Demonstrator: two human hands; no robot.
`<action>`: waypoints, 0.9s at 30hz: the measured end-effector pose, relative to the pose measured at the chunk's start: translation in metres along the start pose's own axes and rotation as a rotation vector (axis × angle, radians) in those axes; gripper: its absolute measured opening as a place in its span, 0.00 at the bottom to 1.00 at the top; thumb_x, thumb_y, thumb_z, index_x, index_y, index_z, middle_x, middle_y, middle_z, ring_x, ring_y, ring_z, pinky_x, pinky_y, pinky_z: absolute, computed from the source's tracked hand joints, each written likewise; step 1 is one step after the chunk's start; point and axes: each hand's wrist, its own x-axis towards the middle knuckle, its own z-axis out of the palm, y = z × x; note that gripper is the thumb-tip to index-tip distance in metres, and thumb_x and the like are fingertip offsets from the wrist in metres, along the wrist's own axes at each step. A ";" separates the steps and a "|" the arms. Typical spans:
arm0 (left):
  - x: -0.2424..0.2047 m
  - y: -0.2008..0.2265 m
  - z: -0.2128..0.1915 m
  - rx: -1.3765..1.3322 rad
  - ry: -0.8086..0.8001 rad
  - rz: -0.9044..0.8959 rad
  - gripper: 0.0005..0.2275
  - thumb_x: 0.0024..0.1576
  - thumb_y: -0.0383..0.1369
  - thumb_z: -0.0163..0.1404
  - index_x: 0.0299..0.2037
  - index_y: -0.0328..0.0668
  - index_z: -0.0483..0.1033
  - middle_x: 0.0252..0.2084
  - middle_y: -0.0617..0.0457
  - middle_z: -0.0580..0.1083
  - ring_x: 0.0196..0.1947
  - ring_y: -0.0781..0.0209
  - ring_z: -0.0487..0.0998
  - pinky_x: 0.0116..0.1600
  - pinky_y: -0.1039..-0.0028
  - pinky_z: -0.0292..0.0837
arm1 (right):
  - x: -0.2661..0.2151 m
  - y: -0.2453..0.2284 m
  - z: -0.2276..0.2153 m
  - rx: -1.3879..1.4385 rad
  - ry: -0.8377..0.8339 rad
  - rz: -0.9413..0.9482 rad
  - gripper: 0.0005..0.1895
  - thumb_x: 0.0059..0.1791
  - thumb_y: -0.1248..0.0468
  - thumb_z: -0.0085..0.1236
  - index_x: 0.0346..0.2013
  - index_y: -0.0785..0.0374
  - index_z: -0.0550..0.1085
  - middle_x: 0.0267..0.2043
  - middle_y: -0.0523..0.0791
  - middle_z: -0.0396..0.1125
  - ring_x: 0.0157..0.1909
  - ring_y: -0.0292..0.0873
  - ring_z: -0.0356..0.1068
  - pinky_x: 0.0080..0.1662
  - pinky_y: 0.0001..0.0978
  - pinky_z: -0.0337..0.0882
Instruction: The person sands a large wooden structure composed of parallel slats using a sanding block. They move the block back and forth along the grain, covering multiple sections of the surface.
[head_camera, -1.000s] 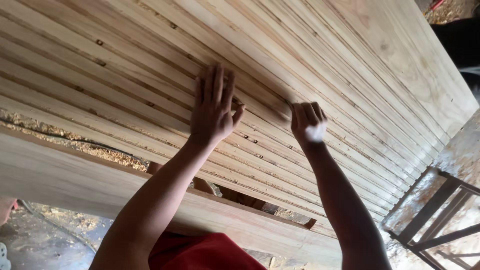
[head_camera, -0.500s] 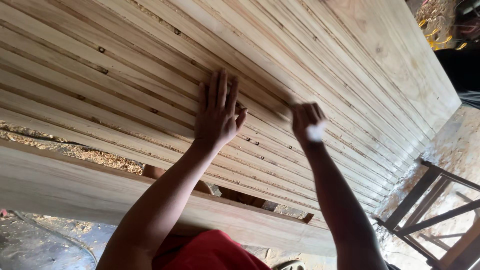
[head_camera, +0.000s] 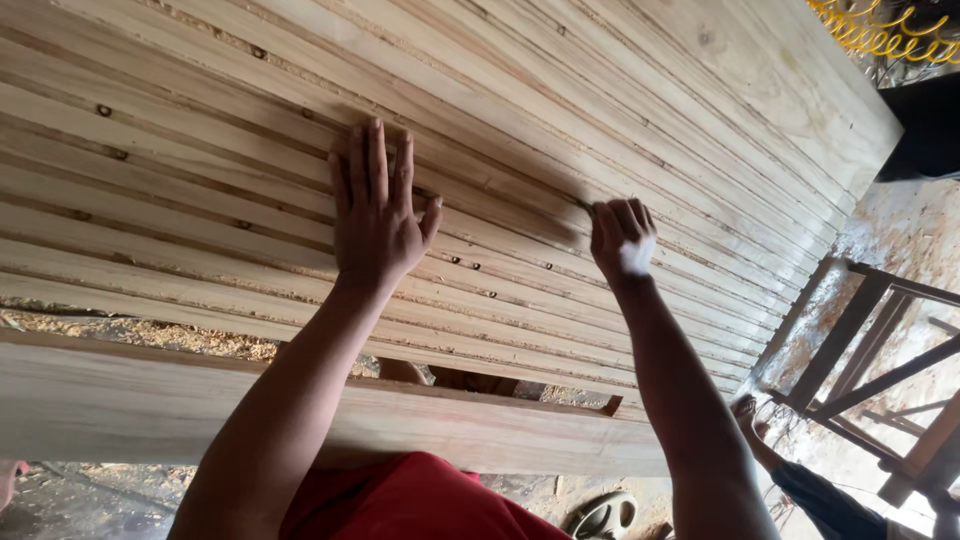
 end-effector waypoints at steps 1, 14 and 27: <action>-0.002 0.002 0.000 0.003 -0.011 -0.007 0.35 0.69 0.54 0.40 0.79 0.38 0.51 0.79 0.33 0.45 0.79 0.36 0.45 0.78 0.41 0.39 | 0.004 -0.006 0.012 0.036 -0.011 0.000 0.06 0.46 0.76 0.63 0.34 0.62 0.78 0.32 0.45 0.69 0.34 0.45 0.69 0.36 0.39 0.71; -0.005 -0.010 -0.001 -0.273 0.083 0.008 0.37 0.64 0.46 0.52 0.76 0.31 0.47 0.79 0.31 0.45 0.80 0.37 0.41 0.81 0.46 0.37 | 0.095 -0.089 0.048 -0.010 0.035 -0.144 0.05 0.50 0.72 0.63 0.39 0.62 0.82 0.29 0.45 0.67 0.32 0.44 0.66 0.33 0.35 0.71; 0.005 -0.250 -0.110 0.009 0.015 -0.386 0.39 0.72 0.52 0.46 0.82 0.39 0.37 0.83 0.38 0.35 0.84 0.42 0.32 0.85 0.46 0.30 | 0.162 -0.145 0.092 0.010 0.072 -0.187 0.02 0.53 0.68 0.65 0.35 0.60 0.79 0.31 0.45 0.68 0.34 0.45 0.68 0.38 0.41 0.69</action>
